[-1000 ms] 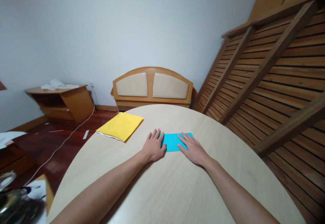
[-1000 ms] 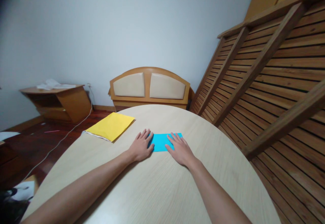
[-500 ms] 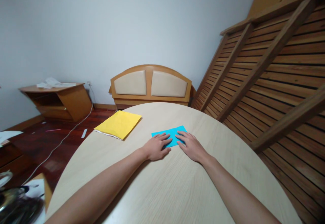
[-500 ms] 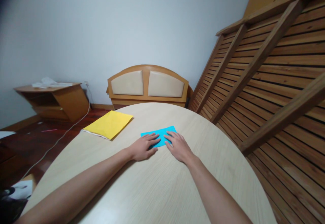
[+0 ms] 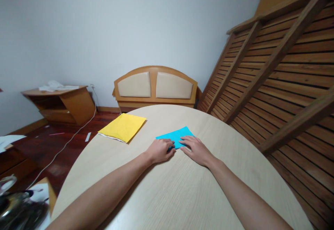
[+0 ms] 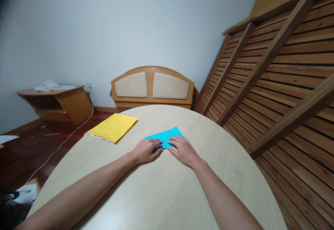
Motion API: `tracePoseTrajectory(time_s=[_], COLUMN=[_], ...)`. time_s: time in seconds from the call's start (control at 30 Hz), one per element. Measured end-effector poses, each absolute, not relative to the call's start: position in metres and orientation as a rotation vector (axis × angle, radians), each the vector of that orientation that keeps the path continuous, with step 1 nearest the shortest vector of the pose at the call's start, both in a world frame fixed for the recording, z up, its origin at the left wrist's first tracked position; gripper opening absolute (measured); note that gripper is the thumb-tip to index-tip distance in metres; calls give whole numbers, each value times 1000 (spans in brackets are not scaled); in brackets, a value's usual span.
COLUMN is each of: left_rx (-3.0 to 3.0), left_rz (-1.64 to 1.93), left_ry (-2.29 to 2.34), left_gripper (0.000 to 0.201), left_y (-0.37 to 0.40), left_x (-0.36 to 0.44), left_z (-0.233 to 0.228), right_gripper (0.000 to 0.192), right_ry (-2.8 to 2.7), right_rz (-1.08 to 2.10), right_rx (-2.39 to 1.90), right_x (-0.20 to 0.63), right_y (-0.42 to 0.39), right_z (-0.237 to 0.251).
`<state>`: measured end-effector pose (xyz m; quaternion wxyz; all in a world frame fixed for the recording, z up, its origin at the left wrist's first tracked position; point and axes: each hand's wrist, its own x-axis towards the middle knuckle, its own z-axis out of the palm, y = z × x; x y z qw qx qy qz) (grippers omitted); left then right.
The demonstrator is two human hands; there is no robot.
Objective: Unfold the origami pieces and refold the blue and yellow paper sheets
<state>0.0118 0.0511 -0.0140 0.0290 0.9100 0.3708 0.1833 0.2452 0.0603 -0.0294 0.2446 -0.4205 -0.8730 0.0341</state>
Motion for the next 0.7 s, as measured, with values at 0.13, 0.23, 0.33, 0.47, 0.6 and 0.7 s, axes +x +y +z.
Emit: tracePoseTrajectory(time_s=[0.13,0.23,0.33,0.47,0.6,0.7], left_rx=[2832,2854,2869,2889,2921,2922], left_rz=[533,496,470,447,436,414], left_ry=[1220,1264,1282,1286,1234,1230], left_gripper=[28,31,30,28,21,17], left_y=[50,49,48,46,46,49], left_x=[13,14,15,14,10,9], left_z=[-12,-11,-9,-6,-6,-7], right_gripper=[18,16,16,18,21,23], right_ry=[-2450,-2503,-2513,-2497,-2444,-2384], right_rz=[29,-2,-29,-15,80,153], right_rx=[-1026,-983,-1033,-1114,-1129,-1121], right_x=[242,238,235,238,249,256], right_y=[57,55,54,56,61,63], right_z=[-21,-18,-17,-17,-19,-21])
